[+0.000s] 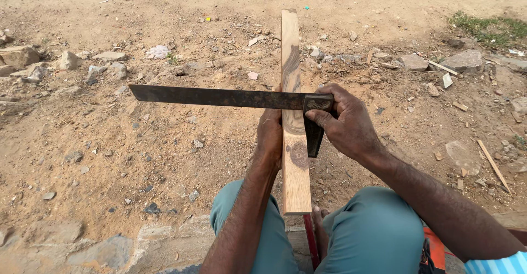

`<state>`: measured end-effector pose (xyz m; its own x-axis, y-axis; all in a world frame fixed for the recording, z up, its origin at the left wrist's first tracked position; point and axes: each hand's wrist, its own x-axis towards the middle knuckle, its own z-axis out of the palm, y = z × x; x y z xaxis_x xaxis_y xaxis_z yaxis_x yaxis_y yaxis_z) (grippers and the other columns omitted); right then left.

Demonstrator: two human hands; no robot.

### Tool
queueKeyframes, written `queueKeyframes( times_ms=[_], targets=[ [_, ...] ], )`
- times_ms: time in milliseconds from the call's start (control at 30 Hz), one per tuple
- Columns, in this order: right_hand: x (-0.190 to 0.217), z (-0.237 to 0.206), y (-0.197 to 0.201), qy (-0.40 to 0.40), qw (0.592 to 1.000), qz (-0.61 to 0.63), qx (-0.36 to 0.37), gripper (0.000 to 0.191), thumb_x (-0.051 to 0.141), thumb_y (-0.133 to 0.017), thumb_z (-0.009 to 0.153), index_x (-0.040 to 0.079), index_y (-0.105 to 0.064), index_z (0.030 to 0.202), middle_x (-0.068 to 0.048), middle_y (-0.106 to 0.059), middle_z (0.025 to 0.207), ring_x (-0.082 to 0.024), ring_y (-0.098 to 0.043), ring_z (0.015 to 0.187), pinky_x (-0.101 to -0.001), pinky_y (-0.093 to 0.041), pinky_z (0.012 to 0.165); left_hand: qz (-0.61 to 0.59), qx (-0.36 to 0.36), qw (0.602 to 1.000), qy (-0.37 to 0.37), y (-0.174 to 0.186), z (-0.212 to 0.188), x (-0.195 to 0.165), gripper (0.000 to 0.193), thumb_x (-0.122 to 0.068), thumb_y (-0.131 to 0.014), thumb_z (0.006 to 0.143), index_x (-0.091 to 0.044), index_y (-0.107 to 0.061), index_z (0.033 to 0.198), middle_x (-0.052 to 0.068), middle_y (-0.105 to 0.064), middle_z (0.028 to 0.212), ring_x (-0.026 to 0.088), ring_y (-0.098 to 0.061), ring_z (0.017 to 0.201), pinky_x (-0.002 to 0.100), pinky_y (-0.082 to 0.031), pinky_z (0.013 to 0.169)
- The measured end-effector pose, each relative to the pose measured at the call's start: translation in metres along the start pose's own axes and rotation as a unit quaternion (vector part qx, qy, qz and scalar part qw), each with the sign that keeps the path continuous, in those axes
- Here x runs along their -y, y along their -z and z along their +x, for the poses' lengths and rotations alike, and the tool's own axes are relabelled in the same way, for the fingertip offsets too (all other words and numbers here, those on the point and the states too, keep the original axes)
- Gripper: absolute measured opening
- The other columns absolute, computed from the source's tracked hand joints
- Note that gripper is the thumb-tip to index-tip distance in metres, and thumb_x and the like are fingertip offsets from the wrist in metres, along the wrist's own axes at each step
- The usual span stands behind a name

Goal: The person sands a wooden plank held in a red vise using an angle grinder with a blue sanding disc, moving the tool along the wood surface. They pause to check the plank's edge with a try square, retighten the vise, and resume sanding the wood.

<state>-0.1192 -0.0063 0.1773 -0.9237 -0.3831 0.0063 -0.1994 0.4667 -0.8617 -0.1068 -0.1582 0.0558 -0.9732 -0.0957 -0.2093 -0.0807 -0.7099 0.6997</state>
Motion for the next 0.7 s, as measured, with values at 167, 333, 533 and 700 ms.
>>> queueKeyframes(
  times_ms=[167,333,533,700],
  targets=[
    [-0.004,0.01,0.001,0.009,1.0,-0.025,-0.012,0.022,0.012,-0.071,0.096,0.001,-0.063,0.113,-0.01,-0.072,0.091,-0.014,-0.072,0.086,-0.0293,-0.063,0.076,-0.027,0.038,0.999,-0.006,-0.001,-0.008,0.001,0.06,-0.034,-0.045,0.11,0.007,-0.043,0.153,0.02,-0.062,0.118,0.021,-0.067,0.096,0.032,-0.064,0.075],
    [-0.009,0.019,0.003,0.011,0.999,0.022,-0.022,0.027,0.009,-0.068,0.094,0.0,-0.058,0.119,-0.01,-0.073,0.094,-0.013,-0.073,0.091,-0.0285,-0.062,0.081,0.02,0.052,0.998,-0.006,-0.013,-0.024,-0.018,0.075,-0.045,-0.048,0.087,-0.015,-0.028,0.153,0.013,-0.064,0.114,0.017,-0.069,0.088,0.029,-0.064,0.064],
    [-0.012,0.018,-0.001,-0.022,0.997,0.074,-0.021,0.026,0.006,-0.066,0.094,0.0,-0.057,0.118,-0.011,-0.073,0.095,-0.016,-0.072,0.09,-0.0298,-0.063,0.081,0.085,0.09,0.992,0.011,-0.026,-0.035,-0.041,0.084,-0.046,-0.056,0.084,0.0,-0.04,0.152,0.016,-0.058,0.105,0.019,-0.065,0.085,0.034,-0.062,0.06],
    [-0.015,0.017,-0.007,-0.023,0.998,0.006,-0.057,0.023,0.007,-0.067,0.094,0.001,-0.059,0.114,-0.011,-0.074,0.095,-0.016,-0.074,0.088,-0.0303,-0.065,0.077,0.071,0.044,0.996,0.034,-0.024,-0.03,-0.039,0.092,-0.041,-0.057,0.074,-0.006,-0.032,0.156,0.019,-0.057,0.105,0.022,-0.062,0.078,0.036,-0.056,0.054]
  ],
)
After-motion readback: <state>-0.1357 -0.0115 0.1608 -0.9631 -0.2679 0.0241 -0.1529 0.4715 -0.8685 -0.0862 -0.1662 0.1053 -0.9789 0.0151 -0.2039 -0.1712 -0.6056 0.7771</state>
